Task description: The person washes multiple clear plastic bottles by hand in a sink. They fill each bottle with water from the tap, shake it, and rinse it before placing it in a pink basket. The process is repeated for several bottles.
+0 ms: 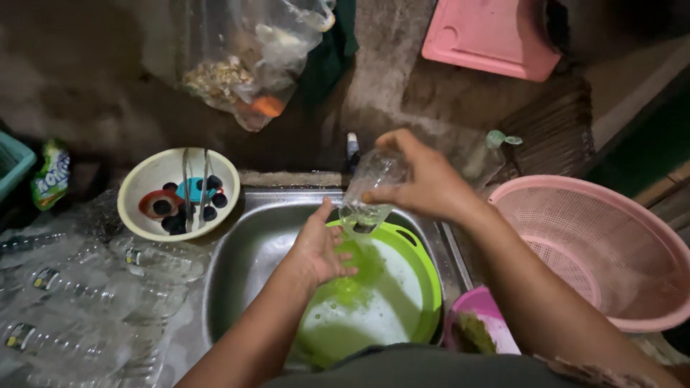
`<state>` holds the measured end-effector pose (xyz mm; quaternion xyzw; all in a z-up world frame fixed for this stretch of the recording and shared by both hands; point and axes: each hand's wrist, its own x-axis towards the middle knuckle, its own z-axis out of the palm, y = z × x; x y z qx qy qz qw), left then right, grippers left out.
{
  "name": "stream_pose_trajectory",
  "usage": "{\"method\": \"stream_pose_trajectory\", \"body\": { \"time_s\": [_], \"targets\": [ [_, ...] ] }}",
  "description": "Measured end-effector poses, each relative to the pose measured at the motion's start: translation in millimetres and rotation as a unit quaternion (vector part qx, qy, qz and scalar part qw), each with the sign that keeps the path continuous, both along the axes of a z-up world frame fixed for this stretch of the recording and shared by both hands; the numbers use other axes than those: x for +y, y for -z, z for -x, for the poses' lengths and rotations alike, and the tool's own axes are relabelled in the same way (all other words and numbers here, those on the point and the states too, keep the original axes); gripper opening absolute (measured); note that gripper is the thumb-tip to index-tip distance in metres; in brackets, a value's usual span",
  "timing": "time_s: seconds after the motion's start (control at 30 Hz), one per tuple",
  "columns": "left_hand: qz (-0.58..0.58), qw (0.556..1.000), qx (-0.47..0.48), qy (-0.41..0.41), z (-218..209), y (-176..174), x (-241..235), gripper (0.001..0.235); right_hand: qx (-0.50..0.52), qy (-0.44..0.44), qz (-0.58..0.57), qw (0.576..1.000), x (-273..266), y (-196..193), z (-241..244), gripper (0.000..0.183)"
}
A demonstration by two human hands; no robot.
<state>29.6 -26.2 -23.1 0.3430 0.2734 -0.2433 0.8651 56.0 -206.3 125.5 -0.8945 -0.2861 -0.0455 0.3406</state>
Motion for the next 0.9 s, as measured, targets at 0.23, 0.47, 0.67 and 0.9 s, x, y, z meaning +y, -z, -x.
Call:
{"method": "stream_pose_trajectory", "body": {
  "time_s": [0.23,0.47,0.67,0.9],
  "targets": [
    [-0.016,0.998,-0.060,0.024,14,-2,4,0.105,-0.062,0.015,0.005,0.998,-6,-14,11,0.082],
    [-0.013,0.999,-0.042,0.032,20,-1,1,0.102,-0.037,0.031,-0.009,0.999,-1,-14,29,0.081],
    [-0.012,0.999,-0.017,0.037,24,12,2,0.100,-0.020,0.039,-0.011,0.999,6,-10,49,0.080],
    [-0.016,0.999,0.026,0.029,25,29,-3,0.095,0.007,0.087,-0.005,0.996,7,-2,73,0.078]
  ]
}}
